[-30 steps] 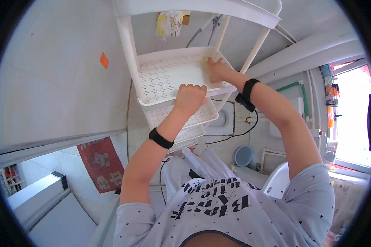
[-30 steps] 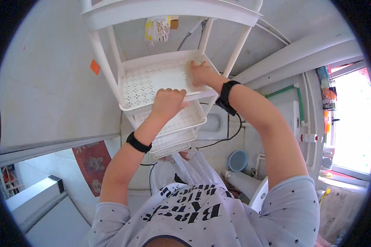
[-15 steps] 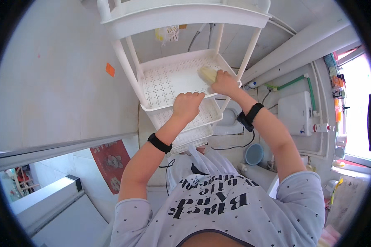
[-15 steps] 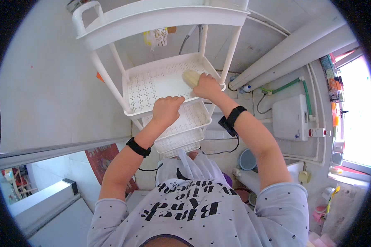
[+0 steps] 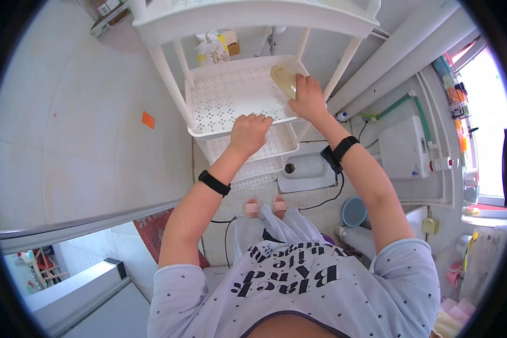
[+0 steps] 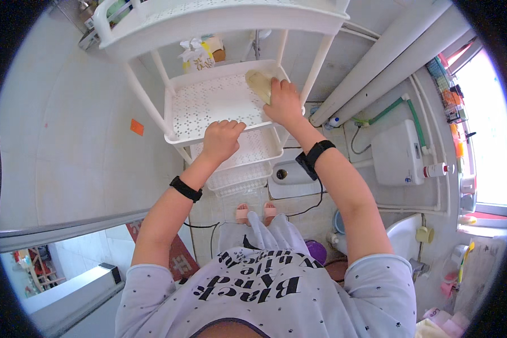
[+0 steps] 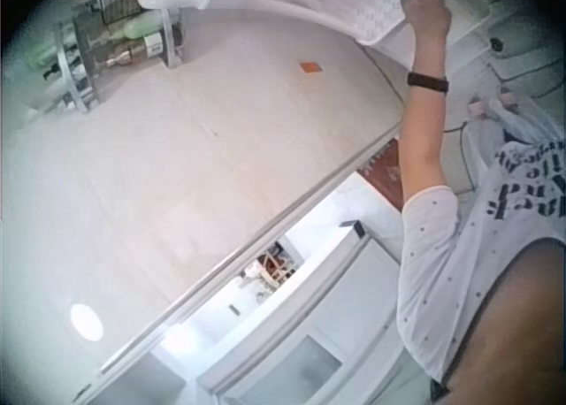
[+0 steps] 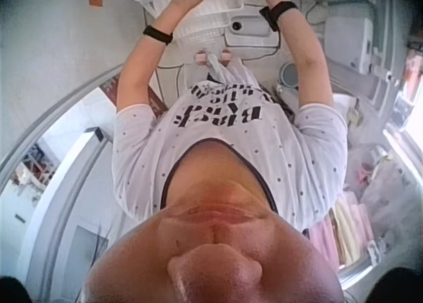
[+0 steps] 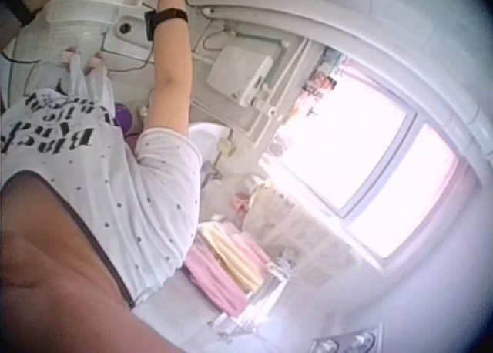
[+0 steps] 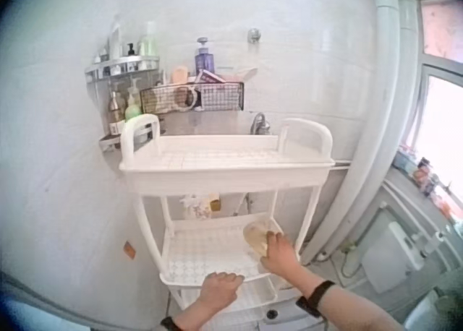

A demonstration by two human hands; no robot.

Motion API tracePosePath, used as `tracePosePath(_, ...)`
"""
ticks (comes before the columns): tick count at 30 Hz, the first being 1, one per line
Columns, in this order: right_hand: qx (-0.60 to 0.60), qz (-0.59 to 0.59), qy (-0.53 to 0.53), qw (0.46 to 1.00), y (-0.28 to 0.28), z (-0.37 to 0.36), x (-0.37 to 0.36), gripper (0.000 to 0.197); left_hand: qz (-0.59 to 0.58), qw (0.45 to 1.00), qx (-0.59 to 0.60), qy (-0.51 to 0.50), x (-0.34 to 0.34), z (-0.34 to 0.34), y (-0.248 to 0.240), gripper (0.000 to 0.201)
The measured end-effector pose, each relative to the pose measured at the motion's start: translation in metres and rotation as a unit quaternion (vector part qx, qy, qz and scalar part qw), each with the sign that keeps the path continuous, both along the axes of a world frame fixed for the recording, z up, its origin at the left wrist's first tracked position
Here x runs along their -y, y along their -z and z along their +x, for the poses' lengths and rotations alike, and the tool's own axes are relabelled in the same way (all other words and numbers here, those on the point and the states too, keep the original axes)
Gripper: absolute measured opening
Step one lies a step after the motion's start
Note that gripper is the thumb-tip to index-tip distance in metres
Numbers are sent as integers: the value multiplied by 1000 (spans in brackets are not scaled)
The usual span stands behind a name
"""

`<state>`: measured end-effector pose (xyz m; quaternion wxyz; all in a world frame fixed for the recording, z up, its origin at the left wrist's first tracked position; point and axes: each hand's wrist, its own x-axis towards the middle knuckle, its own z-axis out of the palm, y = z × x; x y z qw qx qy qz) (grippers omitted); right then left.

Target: Scrubbing and cleaning a multi-tier plastic storage rack using a brush and water in a bathroom.

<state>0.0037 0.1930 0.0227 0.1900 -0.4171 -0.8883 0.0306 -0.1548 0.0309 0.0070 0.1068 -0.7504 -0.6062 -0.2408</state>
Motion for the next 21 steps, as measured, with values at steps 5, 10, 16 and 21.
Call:
tracePosePath(5, 34, -136, 12, 990, 21, 3, 20, 74, -49, 998, -27, -33, 9, 1, 26, 23)
tracePosePath(10, -66, -69, -39, 995, 25, 6, 52, 78, -98, 994, -16, -36, 4, -5, 28, 15)
tracePosePath(16, -97, 8, -20, 995, 27, 55, 68, 76, -147, 986, -30, -75, 2, -10, 20, 32)
tracePosePath(21, 52, 244, 11, 968, -17, 98, 53, 65, -145, 986, -35, -75, 3, -6, 16, 35)
